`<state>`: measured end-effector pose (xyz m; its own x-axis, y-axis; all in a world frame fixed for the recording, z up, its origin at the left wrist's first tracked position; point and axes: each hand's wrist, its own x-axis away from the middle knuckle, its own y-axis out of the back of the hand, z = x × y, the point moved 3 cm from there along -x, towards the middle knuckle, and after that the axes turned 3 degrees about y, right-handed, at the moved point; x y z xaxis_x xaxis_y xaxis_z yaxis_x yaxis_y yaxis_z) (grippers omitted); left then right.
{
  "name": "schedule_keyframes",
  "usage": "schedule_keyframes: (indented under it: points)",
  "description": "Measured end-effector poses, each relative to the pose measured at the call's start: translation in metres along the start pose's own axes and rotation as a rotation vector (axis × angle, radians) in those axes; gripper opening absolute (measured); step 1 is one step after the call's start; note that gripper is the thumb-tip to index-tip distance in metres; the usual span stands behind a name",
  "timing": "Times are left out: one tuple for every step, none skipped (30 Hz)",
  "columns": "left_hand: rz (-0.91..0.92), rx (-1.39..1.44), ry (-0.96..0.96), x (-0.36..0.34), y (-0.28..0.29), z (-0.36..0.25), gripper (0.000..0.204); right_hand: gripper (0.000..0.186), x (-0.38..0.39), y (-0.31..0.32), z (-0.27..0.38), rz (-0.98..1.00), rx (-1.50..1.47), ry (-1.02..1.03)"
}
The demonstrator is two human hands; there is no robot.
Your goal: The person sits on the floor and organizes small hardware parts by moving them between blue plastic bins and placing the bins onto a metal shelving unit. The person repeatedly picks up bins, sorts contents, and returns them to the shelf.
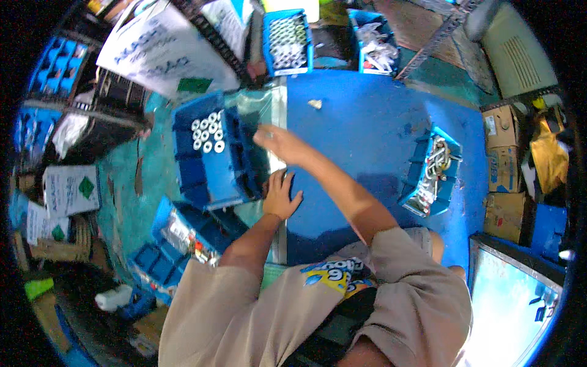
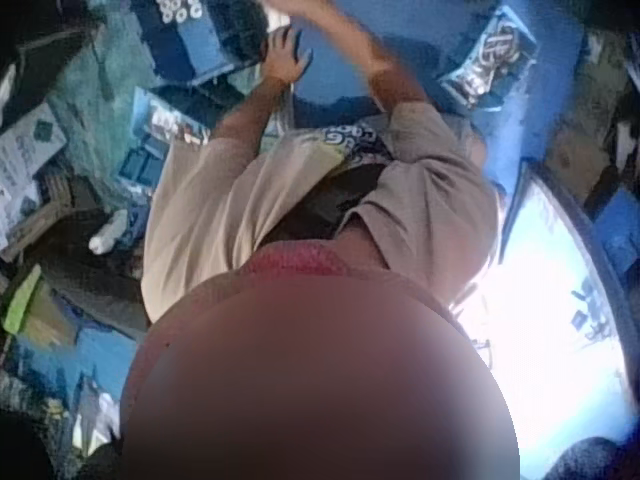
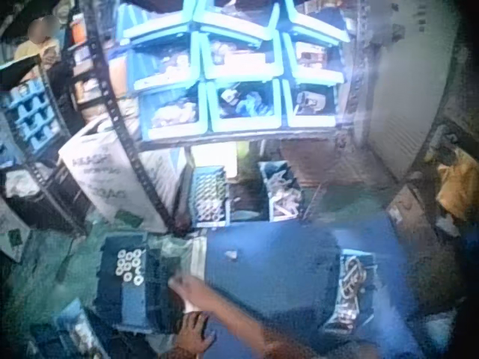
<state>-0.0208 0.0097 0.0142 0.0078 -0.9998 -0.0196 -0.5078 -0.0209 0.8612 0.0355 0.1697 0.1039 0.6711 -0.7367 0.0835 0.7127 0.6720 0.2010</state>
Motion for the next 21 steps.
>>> schedule_keyframes:
  points:
    - [0.181, 0.033, 0.1, 0.001, -0.007, 0.004, 0.066, 0.055, 0.018, -0.032, 0.003, 0.089, -0.037, -0.052]
    - [0.331, 0.045, 0.196, 0.003, -0.012, 0.009, 0.069, 0.062, 0.03, -0.058, 0.012, 0.168, -0.138, 0.057]
    - [0.247, -0.036, 0.12, 0.002, -0.011, 0.008, 0.068, 0.066, 0.034, -0.075, 0.01, 0.152, -0.16, -0.093]
    - [0.13, -0.123, 0.049, 0.0, -0.011, 0.007, 0.067, 0.07, 0.037, -0.086, 0.008, 0.131, -0.206, -0.169]
    - [0.134, -0.115, 0.055, 0.0, -0.012, 0.009, 0.067, 0.072, 0.04, -0.09, 0.003, 0.076, -0.277, -0.242]
    - [0.138, -0.107, 0.061, -0.002, -0.014, 0.01, 0.067, 0.075, 0.04, -0.093, -0.002, 0.014, -0.35, -0.312]
    - [0.268, -0.008, 0.145, -0.001, -0.018, 0.014, 0.068, 0.076, 0.037, -0.09, -0.008, -0.079, -0.456, -0.376]
    - [0.314, 0.028, 0.181, -0.001, -0.02, 0.014, 0.07, 0.077, 0.036, -0.09, -0.015, -0.154, -0.573, -0.466]
    - [0.359, 0.062, 0.219, 0.0, -0.021, 0.015, 0.072, 0.066, 0.031, -0.087, -0.021, -0.174, -0.477, -0.522]
    - [0.315, 0.034, 0.212, 0.0, -0.019, 0.014, 0.075, 0.063, 0.022, -0.083, -0.024, -0.155, -0.26, -0.448]
    - [0.323, 0.016, 0.241, 0.002, -0.018, 0.014, 0.078, 0.06, 0.014, -0.08, -0.027, -0.108, -0.048, -0.387]
    - [0.252, -0.011, 0.184, 0.002, -0.015, 0.012, 0.076, 0.059, 0.005, -0.077, -0.029, -0.058, 0.159, -0.323]
    - [0.233, -0.031, 0.159, 0.002, -0.013, 0.01, 0.074, 0.053, -0.003, -0.077, -0.029, -0.181, 0.083, -0.241]
    - [0.196, -0.058, 0.12, 0.003, -0.011, 0.008, 0.072, 0.052, -0.01, -0.077, -0.032, -0.158, 0.066, -0.226]
    - [0.207, -0.042, 0.122, 0.003, -0.011, 0.007, 0.072, 0.051, -0.017, -0.078, -0.035, -0.116, 0.055, -0.265]
    - [0.204, -0.033, 0.113, 0.002, -0.01, 0.006, 0.072, 0.05, -0.022, -0.08, -0.038, -0.085, 0.039, -0.29]
    - [0.191, -0.031, 0.1, 0.002, -0.008, 0.005, 0.072, 0.048, -0.026, -0.081, -0.039, -0.105, 0.042, -0.288]
    - [0.215, -0.023, 0.114, 0.001, -0.008, 0.005, 0.072, 0.047, -0.028, -0.083, -0.039, -0.137, 0.043, -0.27]
    - [0.224, -0.021, 0.121, 0.001, -0.008, 0.005, 0.071, 0.047, -0.029, -0.085, -0.039, -0.176, 0.045, -0.246]
    - [0.244, -0.02, 0.13, 0.0, -0.007, 0.004, 0.07, 0.046, -0.029, -0.088, -0.04, -0.207, 0.005, -0.244]
    - [0.239, 0.021, 0.132, -0.001, -0.005, 0.003, 0.07, 0.046, -0.026, -0.091, -0.041, -0.243, -0.039, -0.239]
